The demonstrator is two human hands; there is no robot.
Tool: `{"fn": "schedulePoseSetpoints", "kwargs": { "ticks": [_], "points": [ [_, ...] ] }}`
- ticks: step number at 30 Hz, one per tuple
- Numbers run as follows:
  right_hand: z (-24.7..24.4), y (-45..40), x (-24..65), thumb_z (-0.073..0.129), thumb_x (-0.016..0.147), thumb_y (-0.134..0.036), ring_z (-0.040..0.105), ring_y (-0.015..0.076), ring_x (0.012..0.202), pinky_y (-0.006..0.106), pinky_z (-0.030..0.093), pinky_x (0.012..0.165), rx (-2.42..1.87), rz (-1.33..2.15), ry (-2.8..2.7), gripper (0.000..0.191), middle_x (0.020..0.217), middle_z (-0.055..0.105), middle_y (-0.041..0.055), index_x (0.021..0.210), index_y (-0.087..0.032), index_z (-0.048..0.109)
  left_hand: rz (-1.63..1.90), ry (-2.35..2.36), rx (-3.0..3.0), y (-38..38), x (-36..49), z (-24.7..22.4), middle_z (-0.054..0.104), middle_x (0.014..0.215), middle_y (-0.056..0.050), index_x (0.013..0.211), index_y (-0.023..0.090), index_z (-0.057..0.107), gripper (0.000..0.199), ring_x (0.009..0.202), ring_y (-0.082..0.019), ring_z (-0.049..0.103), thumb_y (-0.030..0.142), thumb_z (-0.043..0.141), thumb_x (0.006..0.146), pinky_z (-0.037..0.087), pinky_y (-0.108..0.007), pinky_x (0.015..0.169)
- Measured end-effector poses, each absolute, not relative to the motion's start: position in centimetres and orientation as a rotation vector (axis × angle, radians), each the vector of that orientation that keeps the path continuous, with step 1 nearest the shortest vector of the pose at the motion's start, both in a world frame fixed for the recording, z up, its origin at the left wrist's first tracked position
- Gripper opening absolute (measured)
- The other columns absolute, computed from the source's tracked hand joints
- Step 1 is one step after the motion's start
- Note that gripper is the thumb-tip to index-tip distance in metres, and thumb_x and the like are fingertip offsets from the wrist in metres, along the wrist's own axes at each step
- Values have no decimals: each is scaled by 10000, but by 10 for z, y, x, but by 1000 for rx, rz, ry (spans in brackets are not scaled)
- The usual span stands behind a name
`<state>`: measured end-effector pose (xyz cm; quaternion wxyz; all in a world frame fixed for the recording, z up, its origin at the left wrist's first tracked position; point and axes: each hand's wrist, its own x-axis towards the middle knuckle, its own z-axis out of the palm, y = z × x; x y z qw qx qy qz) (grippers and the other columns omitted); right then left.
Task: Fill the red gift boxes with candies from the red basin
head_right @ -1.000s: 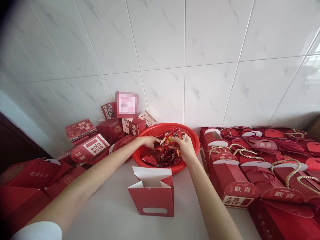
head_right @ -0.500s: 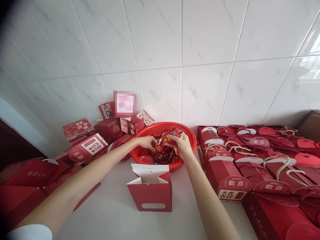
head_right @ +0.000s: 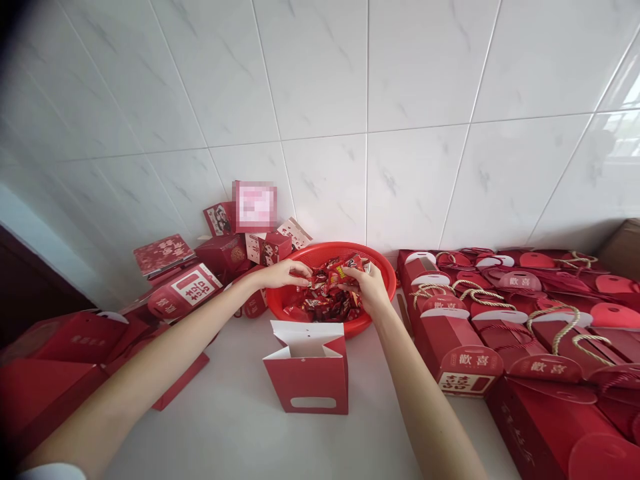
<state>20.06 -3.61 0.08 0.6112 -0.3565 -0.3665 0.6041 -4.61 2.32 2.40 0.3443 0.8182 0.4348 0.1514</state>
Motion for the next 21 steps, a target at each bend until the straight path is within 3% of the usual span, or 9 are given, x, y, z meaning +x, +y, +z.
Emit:
{"fn": "schedulePoseSetpoints", "kwargs": {
  "ticks": [6,13,21],
  "points": [
    [1,-36,201,892,520,-206,687,176,718,282,646,605,-799,1396,-860,362,737,684,9,736,-175,602,490,1148,2092,26,-44,18,747,990,-65,894,177,725,430,968,-244,660,546,774,677,478,-342,915],
    [2,-36,200,898,495,-157,698,181,696,297,653,640,-756,1434,-814,378,683,671,-9,702,-177,582,695,1145,1971,26,-35,13,686,852,-40,850,164,638,486,805,-198,633,516,842,584,497,-355,806],
    [13,-42,195,899,562,-263,718,183,708,263,639,672,-634,1535,-983,270,755,723,36,698,-152,694,1009,1013,1986,-11,-8,33,636,872,-6,917,178,584,467,810,-161,634,517,805,685,507,-294,771]
  ]
}}
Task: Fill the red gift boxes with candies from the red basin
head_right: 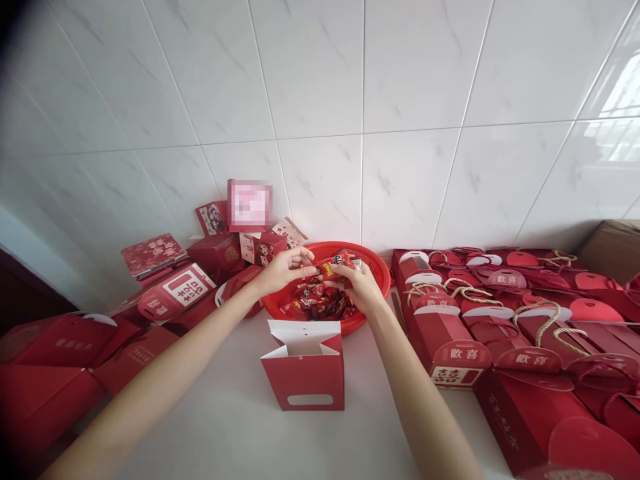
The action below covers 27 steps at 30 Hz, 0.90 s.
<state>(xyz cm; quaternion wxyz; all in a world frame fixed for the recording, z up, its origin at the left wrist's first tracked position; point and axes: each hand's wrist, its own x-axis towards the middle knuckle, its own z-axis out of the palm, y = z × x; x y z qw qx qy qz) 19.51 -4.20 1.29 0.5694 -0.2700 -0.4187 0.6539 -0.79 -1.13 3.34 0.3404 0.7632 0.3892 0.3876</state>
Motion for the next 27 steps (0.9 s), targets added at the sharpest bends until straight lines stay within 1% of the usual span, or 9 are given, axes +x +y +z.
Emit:
{"fn": "schedulePoseSetpoints", "kwargs": {
  "ticks": [4,8,9,12,15,19,22,24,27],
  "points": [
    [32,-60,193,889,602,-312,733,202,747,302,644,723,-582,1493,-1094,273,799,744,39,759,-166,720,1138,918,1923,-38,3,47,648,873,-9,942,187,552,483,790,-162,653,561,777,736,516,-291,763],
    [58,-87,201,882,641,-313,740,215,779,347,638,782,-614,1344,-1180,285,814,735,22,790,-186,676,1272,806,1958,-76,-7,62,673,1001,-54,967,188,596,425,980,-201,654,576,699,830,513,-324,894],
    [65,-95,205,879,653,-318,740,218,779,358,636,787,-625,1296,-1205,291,813,729,15,804,-194,663,1255,789,1999,-88,-13,65,675,1040,-66,955,186,625,393,1009,-207,649,562,679,857,510,-331,917],
    [81,-117,217,866,684,-337,732,230,785,373,632,753,-674,1179,-1300,315,834,721,13,877,-218,648,1015,771,2154,-123,-30,72,668,1191,-92,877,187,730,302,1111,-237,638,480,661,901,504,-343,970],
    [91,-139,226,839,725,-347,714,239,792,372,617,719,-728,1122,-1436,305,851,718,30,929,-221,650,814,878,2270,-146,-36,72,681,1210,-83,930,219,791,249,1153,-239,636,413,636,929,513,-324,956],
    [97,-159,227,778,790,-343,679,227,801,349,574,717,-824,1000,-1683,275,887,709,35,1003,-218,657,646,1019,2313,-148,-32,65,717,1176,-61,1083,251,780,248,1096,-230,672,369,680,890,518,-331,953],
    [98,-161,222,728,823,-323,653,217,856,330,543,748,-880,860,-1885,244,960,704,31,1030,-216,656,540,1055,2286,-137,-34,59,698,1263,-58,1183,264,740,402,1177,-263,644,349,778,791,495,-363,1009],
    [96,-158,217,701,830,-296,641,209,874,324,527,771,-894,764,-1968,215,989,696,27,1023,-214,651,520,1040,2261,-130,-36,56,667,1334,-61,1189,259,733,457,1235,-283,612,369,811,752,484,-370,1027],
    [92,-151,210,669,830,-267,624,194,844,312,507,749,-902,659,-2012,190,968,686,21,1009,-209,641,545,979,2196,-122,-37,54,692,1299,-74,1152,231,746,388,1235,-280,614,450,734,832,489,-360,1011]
  ]
}}
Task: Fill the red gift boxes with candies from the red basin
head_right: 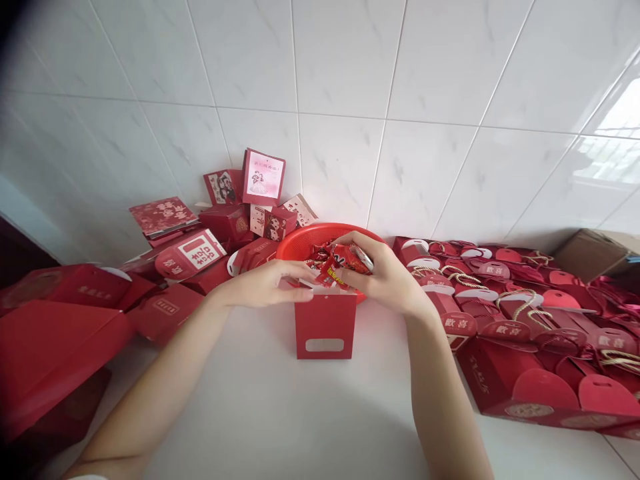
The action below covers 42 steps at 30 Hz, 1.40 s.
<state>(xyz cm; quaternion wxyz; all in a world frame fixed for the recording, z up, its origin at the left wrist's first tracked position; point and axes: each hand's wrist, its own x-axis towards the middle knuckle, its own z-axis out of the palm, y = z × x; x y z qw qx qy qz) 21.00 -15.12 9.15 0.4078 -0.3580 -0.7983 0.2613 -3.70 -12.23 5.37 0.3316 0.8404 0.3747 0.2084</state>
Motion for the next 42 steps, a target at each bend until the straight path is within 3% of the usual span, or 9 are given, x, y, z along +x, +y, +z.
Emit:
{"fn": "schedulePoseSetpoints", "kwargs": {
  "ticks": [3,7,10,21,25,30,33,36,42],
  "points": [
    [87,-147,207,648,834,-256,608,189,807,303,491,708,-932,614,-2034,183,932,677,16,1011,-212,639,569,959,2121,-117,-34,54,722,1239,-86,1159,212,744,388,1178,-274,647,454,707,858,503,-365,984],
    [84,-144,208,655,833,-274,611,198,788,305,486,681,-960,605,-2080,202,945,683,19,1029,-230,642,570,919,2033,-112,-32,54,726,1227,-85,1166,226,740,481,1085,-288,693,379,842,721,541,-374,906],
    [84,-143,209,664,835,-289,613,197,767,303,486,675,-967,578,-2097,190,913,682,16,1015,-231,645,575,885,2002,-109,-32,52,736,1181,-84,1089,213,759,425,1075,-289,694,344,856,697,553,-360,866],
    [74,-136,202,645,866,-300,613,190,781,286,471,665,-981,641,-2175,231,920,682,25,1085,-225,642,580,875,1949,-109,-31,49,719,1210,-79,1111,224,747,462,1171,-290,643,333,854,675,526,-389,952],
    [76,-137,203,687,841,-351,596,208,851,304,471,713,-962,578,-2106,243,981,670,42,1041,-219,643,583,825,1910,-108,-32,45,708,1243,-74,1128,233,744,461,1182,-289,640,328,847,689,534,-388,940],
    [81,-141,204,755,792,-460,493,168,703,294,421,639,-976,641,-2001,312,747,526,-4,836,-221,560,595,821,1908,-105,-32,43,724,1210,-64,1107,245,756,416,1151,-279,657,335,839,710,511,-412,988],
    [80,-140,205,775,773,-466,450,152,690,284,374,627,-985,616,-2081,346,714,474,-14,742,-208,548,599,820,1899,-105,-32,42,726,1200,-75,1107,227,758,430,1067,-272,688,344,845,702,533,-411,949],
    [78,-137,206,758,781,-415,443,144,679,275,340,596,-1025,660,-2162,273,740,511,-11,762,-198,594,581,834,1895,-104,-32,42,738,1155,-74,1077,203,763,413,988,-259,707,337,849,696,553,-394,905],
    [78,-135,208,767,759,-373,473,137,672,263,356,601,-1010,716,-2207,227,750,566,-19,818,-194,639,574,777,1894,-105,-31,44,746,1170,-34,1230,262,716,529,1060,-254,696,300,837,717,545,-387,947]
  ]
}}
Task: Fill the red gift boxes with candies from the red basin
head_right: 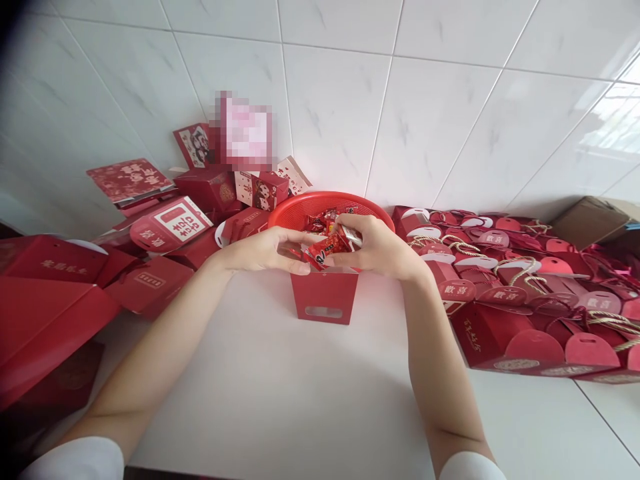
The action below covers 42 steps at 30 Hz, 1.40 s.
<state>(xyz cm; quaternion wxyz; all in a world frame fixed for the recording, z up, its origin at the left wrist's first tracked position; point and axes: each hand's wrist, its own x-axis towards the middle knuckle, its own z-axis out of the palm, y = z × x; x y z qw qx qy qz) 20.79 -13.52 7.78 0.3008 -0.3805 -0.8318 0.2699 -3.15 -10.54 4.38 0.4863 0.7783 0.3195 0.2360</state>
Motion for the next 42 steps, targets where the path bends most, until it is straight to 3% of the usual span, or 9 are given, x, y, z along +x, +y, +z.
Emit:
{"fn": "schedulePoseSetpoints", "kwargs": {
  "ticks": [6,11,17,21,26,29,32,38,42],
  "points": [
    [75,-135,206,739,768,-339,412,110,601,252,301,526,-1075,702,-2281,188,670,501,-39,756,-190,624,576,731,1918,-107,-31,46,743,1184,-43,1204,266,735,487,1119,-267,676,303,827,728,527,-399,979],
    [75,-137,203,712,803,-384,483,124,632,252,348,549,-1078,682,-2236,203,713,574,-13,805,-194,640,585,775,1946,-105,-33,43,733,1205,-47,1172,260,747,457,1129,-260,666,297,818,722,524,-380,971],
    [75,-142,202,540,887,-320,483,117,469,240,374,472,-1066,959,-1845,97,607,579,-50,904,-243,484,587,822,1927,-104,-33,42,709,1255,-66,1130,242,754,443,1149,-275,653,332,831,703,522,-395,969],
    [72,-138,195,558,862,-274,617,153,632,252,459,550,-922,993,-1814,62,723,654,9,870,-212,553,576,838,1869,-104,-35,40,689,1284,-72,1130,235,743,467,1168,-277,645,344,843,687,523,-393,970],
    [66,-133,187,636,835,-260,576,135,620,255,442,560,-878,882,-2008,91,733,658,9,814,-183,679,568,852,1878,-104,-35,40,700,1258,-57,1168,259,730,489,1072,-244,680,345,842,699,532,-370,939],
    [64,-133,185,639,844,-243,639,159,691,281,492,640,-867,905,-2090,101,775,698,20,831,-187,722,547,811,1896,-105,-35,41,719,1220,-49,1183,260,723,472,1082,-241,676,338,821,729,526,-362,950],
    [67,-134,188,636,868,-251,680,184,812,309,525,750,-837,861,-2021,117,876,729,41,874,-190,735,562,805,1908,-105,-35,42,706,1261,-53,1157,258,731,448,1142,-254,654,333,821,724,520,-369,967],
    [87,-146,212,677,872,-325,678,191,810,319,532,752,-897,683,-1825,159,871,739,52,869,-177,734,541,888,2047,-110,-35,44,677,1330,-69,1211,233,714,462,1213,-279,627,424,759,793,516,-372,985],
    [93,-153,230,701,869,-402,691,203,864,345,543,818,-930,658,-1700,225,917,747,58,932,-187,713,619,934,2135,-113,-29,38,665,1358,-55,1239,247,706,474,1185,-292,649,370,757,785,537,-382,975]
  ]
}}
